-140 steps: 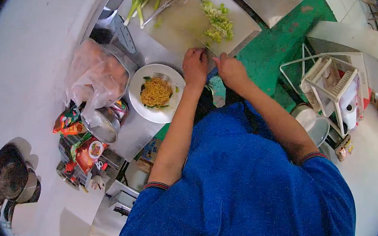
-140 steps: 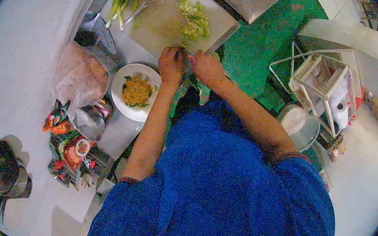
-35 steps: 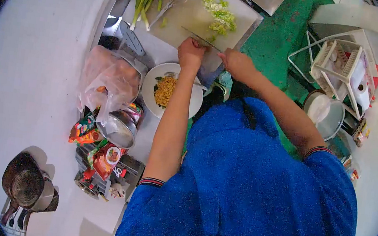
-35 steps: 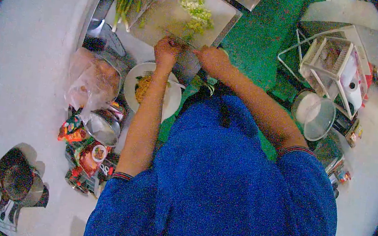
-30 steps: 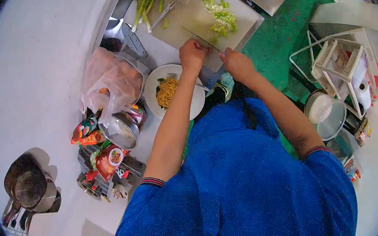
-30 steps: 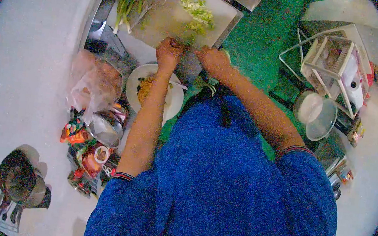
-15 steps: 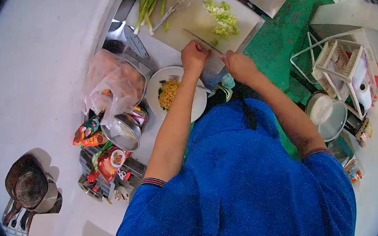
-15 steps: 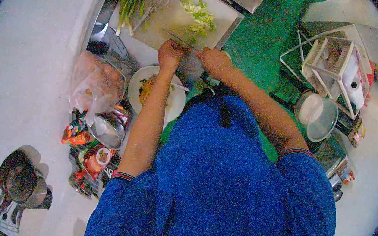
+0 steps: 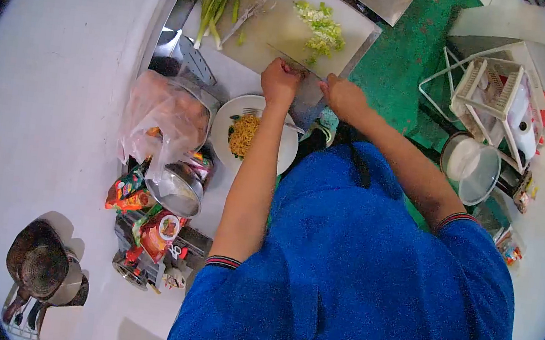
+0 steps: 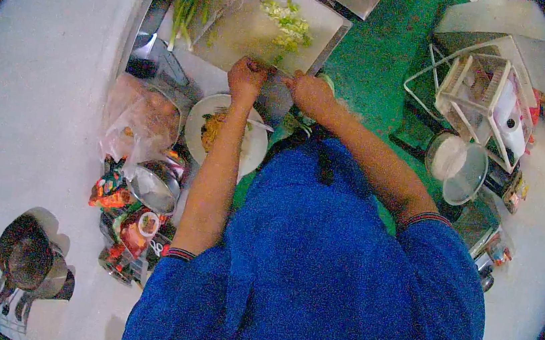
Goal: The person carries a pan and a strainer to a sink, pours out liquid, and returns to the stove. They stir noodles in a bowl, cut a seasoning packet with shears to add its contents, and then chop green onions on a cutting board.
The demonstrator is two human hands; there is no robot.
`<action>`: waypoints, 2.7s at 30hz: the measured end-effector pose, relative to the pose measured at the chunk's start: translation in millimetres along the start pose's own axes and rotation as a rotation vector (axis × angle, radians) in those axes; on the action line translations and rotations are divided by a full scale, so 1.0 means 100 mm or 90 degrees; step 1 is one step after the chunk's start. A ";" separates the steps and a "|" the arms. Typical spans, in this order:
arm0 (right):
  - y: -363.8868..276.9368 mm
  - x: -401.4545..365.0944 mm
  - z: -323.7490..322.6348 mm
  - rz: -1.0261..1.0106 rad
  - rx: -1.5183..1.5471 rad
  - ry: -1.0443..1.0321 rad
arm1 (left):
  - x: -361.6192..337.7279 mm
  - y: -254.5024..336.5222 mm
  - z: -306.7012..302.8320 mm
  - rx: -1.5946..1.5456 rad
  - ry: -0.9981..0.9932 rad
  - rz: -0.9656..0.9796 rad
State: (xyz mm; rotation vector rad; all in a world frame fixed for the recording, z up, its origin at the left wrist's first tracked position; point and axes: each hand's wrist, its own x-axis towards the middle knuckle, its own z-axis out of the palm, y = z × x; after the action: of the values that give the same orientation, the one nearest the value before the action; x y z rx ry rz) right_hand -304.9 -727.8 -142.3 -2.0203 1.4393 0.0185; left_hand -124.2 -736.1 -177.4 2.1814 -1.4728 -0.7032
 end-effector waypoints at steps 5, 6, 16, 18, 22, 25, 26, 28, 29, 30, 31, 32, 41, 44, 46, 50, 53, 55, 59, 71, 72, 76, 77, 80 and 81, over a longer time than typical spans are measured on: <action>-0.04 0.02 -0.08 -0.111 -0.047 0.066 | -0.01 0.06 -0.07 0.000 -0.012 0.007; -0.02 0.06 -0.03 -0.138 -0.032 0.092 | -0.02 0.07 -0.09 -0.010 0.004 0.013; 0.31 0.29 -0.36 -0.078 -0.007 0.070 | 0.13 0.04 -0.26 -0.223 0.146 0.018; 0.30 0.22 -0.41 -0.084 0.023 0.056 | 0.29 -0.04 -0.41 -0.242 0.154 -0.102; 0.27 0.05 -0.46 -0.092 0.021 0.003 | 0.50 -0.14 -0.69 0.036 0.324 0.090; 0.34 0.01 -0.49 -0.122 0.018 -0.025 | 0.66 -0.17 -0.71 0.199 0.233 0.056; 0.38 0.03 -0.48 -0.125 0.017 -0.045 | 0.71 -0.17 -0.69 0.237 0.179 0.020; 0.47 0.10 -0.47 -0.130 0.019 -0.065 | 0.75 -0.18 -0.69 0.276 0.125 -0.016; 0.50 0.16 -0.48 -0.124 0.020 -0.050 | 0.74 -0.20 -0.70 0.265 0.148 0.014; 0.54 0.21 -0.49 -0.117 0.022 -0.036 | 0.72 -0.21 -0.68 0.255 0.169 0.043; 0.58 0.26 -0.51 -0.118 0.023 -0.039 | 0.70 -0.21 -0.65 0.256 0.168 0.041; 0.61 0.31 -0.55 -0.129 0.033 -0.027 | 0.68 -0.19 -0.65 0.156 0.190 0.026; 0.60 0.47 -0.76 -0.104 0.091 -0.092 | 0.27 0.21 -0.60 -0.604 0.180 -0.248; 0.58 0.53 -0.69 -0.105 0.126 -0.104 | 0.17 0.26 -0.52 -0.735 0.162 -0.312; 0.55 0.58 -0.64 -0.115 0.144 -0.111 | 0.13 0.29 -0.48 -0.842 0.180 -0.341; 0.36 0.69 -0.52 -0.093 0.195 -0.041 | -0.02 0.26 -0.40 -0.926 0.122 -0.300; 0.11 0.75 -0.61 -0.067 0.260 -0.065 | -0.16 0.39 -0.42 -0.943 0.126 -0.335; -0.04 0.78 -0.65 -0.069 0.314 -0.066 | -0.22 0.41 -0.43 -0.957 0.108 -0.353; -0.26 0.72 -0.70 -0.144 0.389 -0.023 | -0.36 0.58 -0.53 -0.824 0.085 -0.322; -0.54 0.40 -0.67 -0.063 0.459 0.013 | -0.55 0.53 -0.92 -0.678 0.008 -0.151; -0.58 0.35 -0.69 -0.057 0.494 0.006 | -0.56 0.56 -0.97 -0.648 0.003 -0.155; -0.55 0.32 -0.61 -0.109 0.504 0.069 | -0.56 0.55 -1.05 -0.693 -0.038 -0.170; -0.54 0.31 -0.60 -0.124 0.493 0.084 | -0.54 0.53 -1.05 -0.692 -0.046 -0.168; -0.50 0.31 -0.61 -0.139 0.450 0.086 | -0.43 0.48 -1.04 -0.679 -0.098 -0.206; -0.50 0.31 -0.62 -0.145 0.418 0.071 | -0.38 0.47 -1.04 -0.584 -0.107 -0.155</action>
State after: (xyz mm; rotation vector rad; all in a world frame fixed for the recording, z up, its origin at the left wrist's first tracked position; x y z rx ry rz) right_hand -271.6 -775.9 -80.1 -1.6298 1.0751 -0.5933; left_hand -106.4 -710.9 -61.1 1.5883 -0.6958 -1.3423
